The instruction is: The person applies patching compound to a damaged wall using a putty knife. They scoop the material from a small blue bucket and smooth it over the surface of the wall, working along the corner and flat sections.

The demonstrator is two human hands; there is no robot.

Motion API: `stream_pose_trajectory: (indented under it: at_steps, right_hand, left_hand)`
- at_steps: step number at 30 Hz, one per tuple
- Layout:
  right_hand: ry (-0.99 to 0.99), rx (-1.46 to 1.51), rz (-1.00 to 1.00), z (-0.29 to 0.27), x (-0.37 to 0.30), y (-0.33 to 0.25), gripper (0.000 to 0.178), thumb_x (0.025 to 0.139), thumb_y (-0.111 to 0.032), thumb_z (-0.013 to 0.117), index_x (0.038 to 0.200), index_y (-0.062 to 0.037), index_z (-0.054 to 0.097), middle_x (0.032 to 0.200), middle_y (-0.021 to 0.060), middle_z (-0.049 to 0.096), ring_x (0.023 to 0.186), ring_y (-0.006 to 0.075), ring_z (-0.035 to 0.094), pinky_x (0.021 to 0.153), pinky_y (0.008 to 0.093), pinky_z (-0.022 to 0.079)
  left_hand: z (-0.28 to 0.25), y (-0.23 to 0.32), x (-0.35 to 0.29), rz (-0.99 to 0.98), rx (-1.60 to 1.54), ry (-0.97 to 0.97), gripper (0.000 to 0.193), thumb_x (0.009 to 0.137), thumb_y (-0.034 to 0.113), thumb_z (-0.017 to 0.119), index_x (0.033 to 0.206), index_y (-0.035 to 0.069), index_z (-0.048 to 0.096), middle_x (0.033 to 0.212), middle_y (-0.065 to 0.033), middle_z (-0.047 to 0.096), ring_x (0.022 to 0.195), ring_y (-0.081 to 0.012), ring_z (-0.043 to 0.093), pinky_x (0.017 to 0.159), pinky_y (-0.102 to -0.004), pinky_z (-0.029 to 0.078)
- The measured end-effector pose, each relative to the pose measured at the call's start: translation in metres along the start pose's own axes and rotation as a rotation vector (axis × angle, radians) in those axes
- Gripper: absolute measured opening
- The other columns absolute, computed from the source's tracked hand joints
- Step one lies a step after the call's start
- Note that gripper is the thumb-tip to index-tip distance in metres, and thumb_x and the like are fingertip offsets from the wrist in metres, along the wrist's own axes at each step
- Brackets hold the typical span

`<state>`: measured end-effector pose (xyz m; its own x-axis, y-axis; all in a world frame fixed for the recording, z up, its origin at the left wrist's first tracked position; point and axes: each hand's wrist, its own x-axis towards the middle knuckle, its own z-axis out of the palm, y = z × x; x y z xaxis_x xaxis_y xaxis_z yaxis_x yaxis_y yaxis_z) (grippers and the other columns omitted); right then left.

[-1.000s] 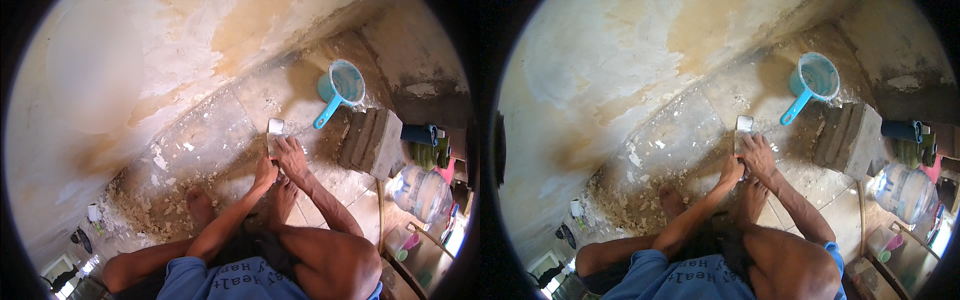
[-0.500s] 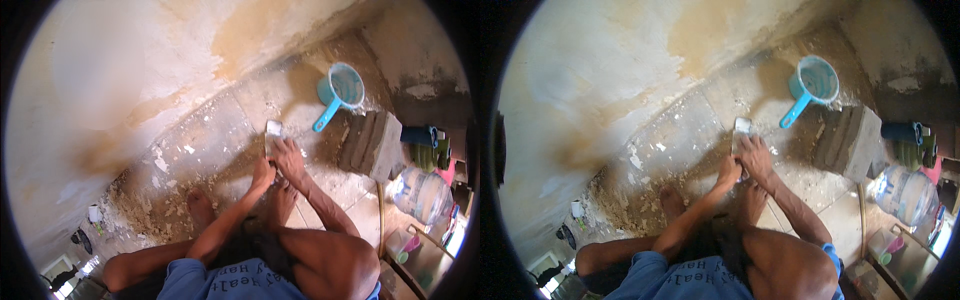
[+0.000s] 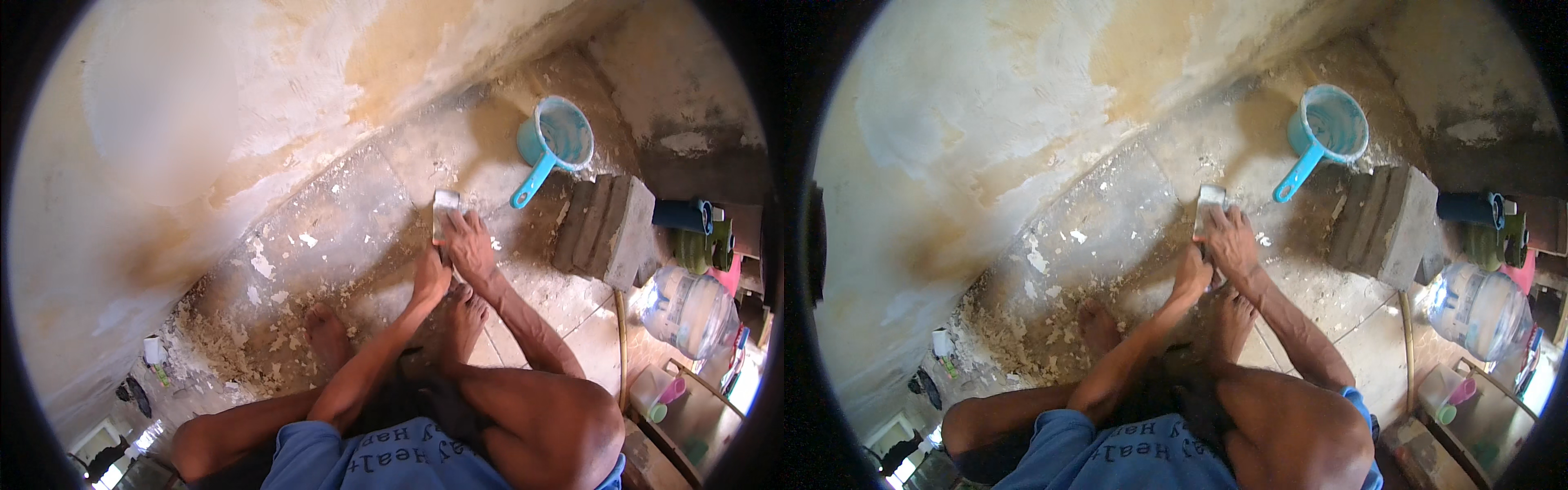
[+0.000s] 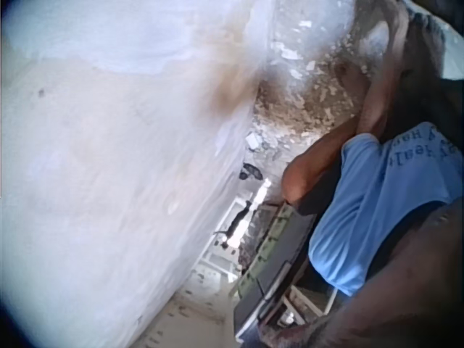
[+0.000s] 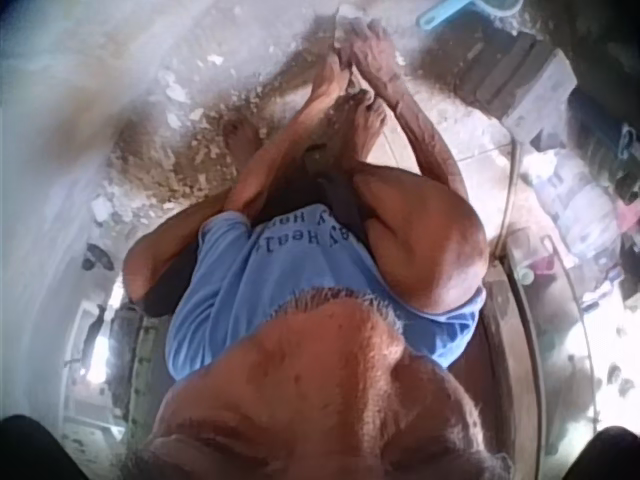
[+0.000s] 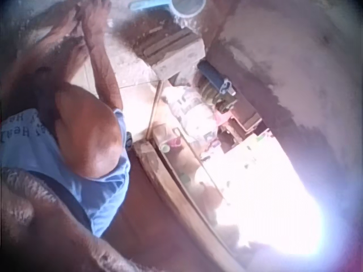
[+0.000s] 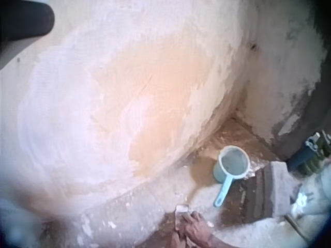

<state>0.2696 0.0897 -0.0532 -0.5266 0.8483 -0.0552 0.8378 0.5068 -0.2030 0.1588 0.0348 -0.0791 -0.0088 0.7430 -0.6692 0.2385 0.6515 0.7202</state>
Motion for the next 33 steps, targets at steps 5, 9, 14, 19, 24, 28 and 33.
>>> stream_pose_trajectory:
  at_steps: [5, 9, 14, 19, 24, 28, 33]
  right_hand:
    - [0.084, -0.018, -0.019, 0.008, -0.001, 0.004, 0.045, 0.083, -0.033, 0.062, 0.116, -0.0038, 0.059, 0.11, 0.0085, 0.054, 0.095, 0.0285, 0.051, 0.082, 0.0399, 0.046]
    - [0.026, 0.004, -0.039, 0.001, 0.005, -0.002, 0.045, 0.084, -0.036, 0.062, 0.115, -0.0035, 0.059, 0.109, 0.0087, 0.054, 0.096, 0.0273, 0.051, 0.081, 0.0399, 0.046]
    - [0.014, -0.016, -0.008, 0.003, 0.007, 0.0, 0.042, 0.082, -0.032, 0.062, 0.111, -0.0028, 0.061, 0.106, 0.008, 0.053, 0.095, 0.0265, 0.051, 0.079, 0.039, 0.046]
    - [0.112, -0.032, -0.044, 0.006, -0.013, -0.004, 0.037, 0.081, -0.03, 0.062, 0.108, -0.0045, 0.06, 0.103, 0.008, 0.053, 0.095, 0.0267, 0.051, 0.079, 0.0382, 0.046]
    - [0.024, -0.002, -0.027, 0.002, 0.006, -0.005, 0.043, 0.081, -0.029, 0.063, 0.116, -0.0044, 0.059, 0.107, 0.0079, 0.052, 0.095, 0.0273, 0.05, 0.081, 0.0395, 0.046]
    - [0.121, 0.014, -0.051, 0.012, -0.009, -0.001, 0.039, 0.081, -0.027, 0.063, 0.113, -0.0043, 0.06, 0.107, 0.0096, 0.053, 0.095, 0.0292, 0.05, 0.081, 0.0405, 0.045]
    - [0.036, 0.027, -0.017, 0.016, -0.013, -0.001, 0.039, 0.082, -0.03, 0.063, 0.111, -0.004, 0.061, 0.107, 0.0087, 0.053, 0.096, 0.029, 0.05, 0.082, 0.041, 0.046]
  left_hand:
    - [0.0, 0.008, -0.014, 0.002, -0.008, 0.002, 0.03, 0.096, 0.008, 0.05, 0.124, 0.001, 0.042, 0.074, -0.0175, 0.063, 0.048, -0.0254, 0.063, 0.042, -0.0394, 0.049]
    - [0.004, -0.007, -0.009, 0.045, 0.026, 0.05, 0.029, 0.097, 0.013, 0.05, 0.122, 0.0, 0.044, 0.077, -0.0204, 0.065, 0.051, -0.0301, 0.065, 0.044, -0.041, 0.049]
    - [-0.002, -0.004, 0.0, 0.019, 0.037, 0.064, 0.025, 0.094, 0.012, 0.053, 0.115, -0.001, 0.049, 0.083, -0.0266, 0.065, 0.059, -0.0346, 0.067, 0.048, -0.0433, 0.052]
    - [0.01, -0.004, -0.014, 0.112, 0.079, 0.127, 0.025, 0.094, 0.012, 0.052, 0.116, 0.0, 0.05, 0.08, -0.0254, 0.065, 0.059, -0.0333, 0.067, 0.05, -0.0434, 0.051]
    - [-0.002, -0.012, 0.004, 0.069, 0.133, 0.062, 0.037, 0.093, 0.009, 0.05, 0.128, 0.0, 0.043, 0.083, -0.0261, 0.066, 0.065, -0.0367, 0.068, 0.057, -0.0446, 0.053]
    - [0.011, -0.017, -0.001, 0.159, 0.198, 0.163, 0.034, 0.092, 0.012, 0.055, 0.122, 0.0, 0.048, 0.085, -0.0258, 0.066, 0.074, -0.0384, 0.068, 0.063, -0.0461, 0.053]
    - [0.0, -0.003, -0.008, -0.018, 0.164, 0.003, 0.03, 0.093, 0.011, 0.054, 0.119, -0.002, 0.048, 0.078, -0.0226, 0.066, 0.063, -0.0335, 0.068, 0.058, -0.0461, 0.052]
